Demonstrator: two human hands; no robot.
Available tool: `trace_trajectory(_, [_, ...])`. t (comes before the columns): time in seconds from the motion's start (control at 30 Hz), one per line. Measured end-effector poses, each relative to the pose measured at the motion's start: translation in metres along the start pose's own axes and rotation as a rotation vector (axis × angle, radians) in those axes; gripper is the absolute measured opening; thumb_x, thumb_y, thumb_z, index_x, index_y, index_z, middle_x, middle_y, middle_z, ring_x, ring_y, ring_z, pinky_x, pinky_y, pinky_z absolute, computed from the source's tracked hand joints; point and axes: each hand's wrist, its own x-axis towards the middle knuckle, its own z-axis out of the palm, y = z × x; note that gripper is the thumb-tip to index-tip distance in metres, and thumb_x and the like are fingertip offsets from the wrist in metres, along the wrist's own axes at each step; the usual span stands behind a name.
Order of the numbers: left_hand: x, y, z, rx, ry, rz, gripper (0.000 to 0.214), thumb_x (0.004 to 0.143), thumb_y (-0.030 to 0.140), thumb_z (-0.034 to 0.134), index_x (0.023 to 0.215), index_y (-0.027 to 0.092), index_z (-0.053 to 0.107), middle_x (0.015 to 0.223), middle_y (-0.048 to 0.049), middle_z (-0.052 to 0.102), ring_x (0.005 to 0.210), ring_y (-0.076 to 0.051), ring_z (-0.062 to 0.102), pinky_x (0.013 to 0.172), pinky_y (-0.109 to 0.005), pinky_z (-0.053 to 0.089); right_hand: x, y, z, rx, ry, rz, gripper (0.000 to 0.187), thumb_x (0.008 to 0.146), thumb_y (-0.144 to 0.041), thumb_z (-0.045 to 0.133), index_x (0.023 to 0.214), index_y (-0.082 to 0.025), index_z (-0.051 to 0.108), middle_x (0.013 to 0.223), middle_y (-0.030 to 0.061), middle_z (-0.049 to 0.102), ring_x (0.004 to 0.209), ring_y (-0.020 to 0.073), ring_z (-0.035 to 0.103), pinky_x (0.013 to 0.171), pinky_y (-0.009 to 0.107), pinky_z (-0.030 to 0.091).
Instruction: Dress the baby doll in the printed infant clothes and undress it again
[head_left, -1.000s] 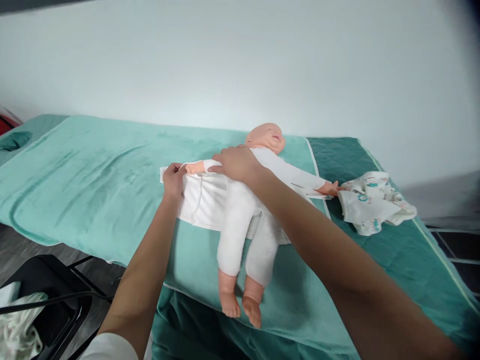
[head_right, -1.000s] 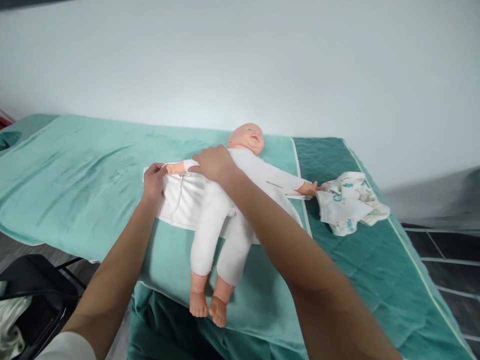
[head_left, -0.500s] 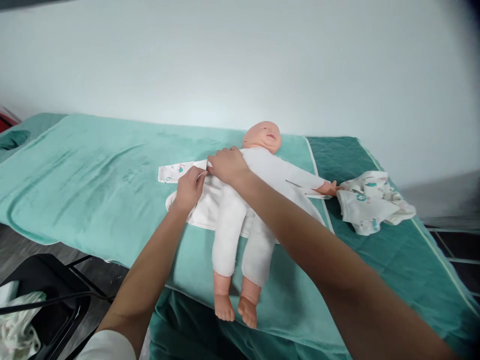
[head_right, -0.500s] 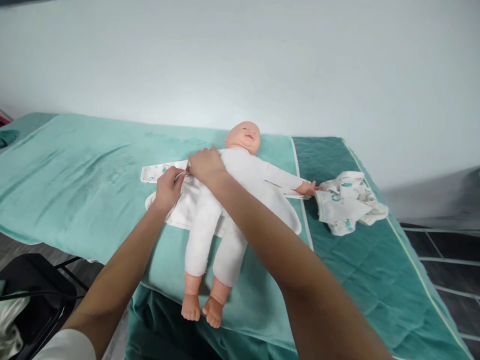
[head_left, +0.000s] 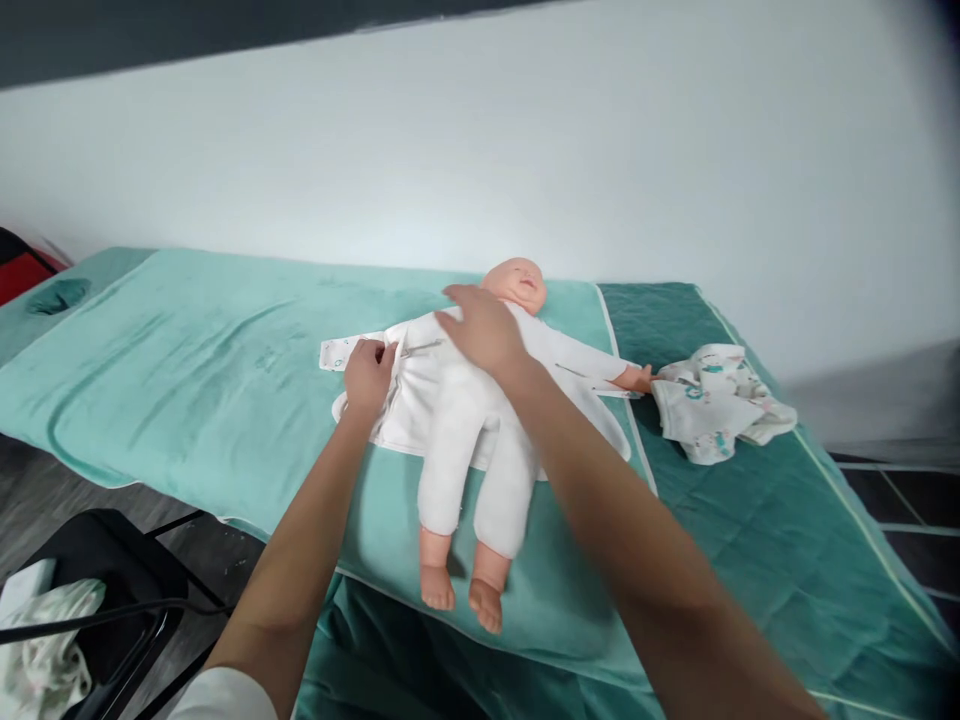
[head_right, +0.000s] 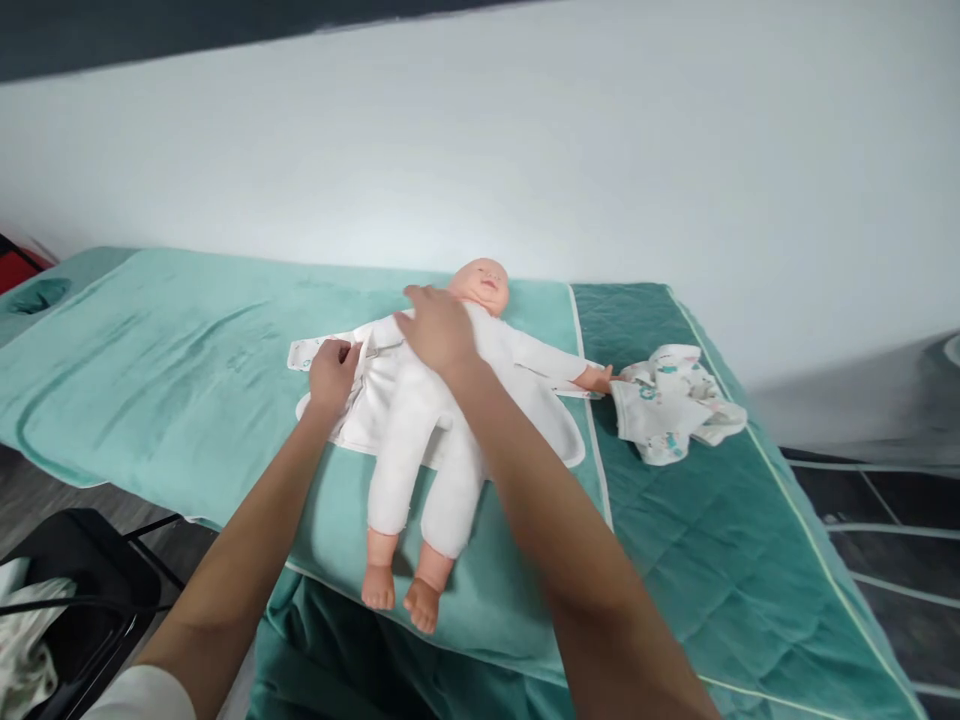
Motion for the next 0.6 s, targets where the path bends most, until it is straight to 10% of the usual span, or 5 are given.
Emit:
trace_trajectory(0.1, [-0.004, 0.005, -0.001, 0.019, -0.034, -0.003, 0.021, 0.098, 0.037, 0.056, 0.082, 0.023, 0.055, 0.082, -0.0040, 0.063, 0.081, -0.022, 0.058, 0.077, -0.033, 0.042, -0.035, 0.047, -0.020, 0.051, 0.310, 0.301, 0.038, 0.100, -0.033, 0.045, 0.130, -0.017, 0.061, 0.127, 0.0179, 0.066, 0.118, 0.0309, 0.060, 0.103, 0.046, 0.048])
trace_trajectory(0.23, [-0.004, 0.020, 0.002, -0.047, -0.056, 0.025, 0.018, 0.101, 0.038, 0.051, 0.092, 0.024, 0.055, 0.087, -0.0039, 0.065, 0.082, -0.021, 0.058, 0.078, -0.033, 0.041, -0.073, 0.080, -0.033, -0.040, 0.103, 0.624, 0.050, 0.104, -0.045, 0.040, 0.135, -0.012, 0.060, 0.112, 0.0214, 0.072, 0.109, 0.0360, 0.068, 0.097, 0.051, 0.050])
trace_trajectory(0.4, [0.004, 0.059, 0.008, -0.197, -0.046, -0.049, 0.015, 0.100, 0.033, 0.052, 0.088, 0.024, 0.049, 0.083, -0.0002, 0.062, 0.078, -0.018, 0.056, 0.076, -0.031, 0.039, -0.082, 0.072, -0.043, -0.053, -0.072, 0.649, 0.062, 0.104, -0.059, 0.031, 0.138, -0.017, 0.061, 0.109, 0.0235, 0.075, 0.108, 0.0414, 0.069, 0.095, 0.056, 0.049])
trace_trajectory(0.6, [0.022, 0.088, 0.013, -0.279, -0.077, -0.093, 0.022, 0.100, 0.029, 0.054, 0.081, 0.023, 0.046, 0.074, 0.0031, 0.053, 0.072, -0.015, 0.049, 0.072, -0.029, 0.037, -0.081, 0.088, -0.031, 0.460, 0.042, 0.612, 0.064, 0.093, -0.060, 0.057, 0.145, -0.024, 0.057, 0.105, 0.0110, 0.078, 0.100, 0.0306, 0.071, 0.097, 0.048, 0.052])
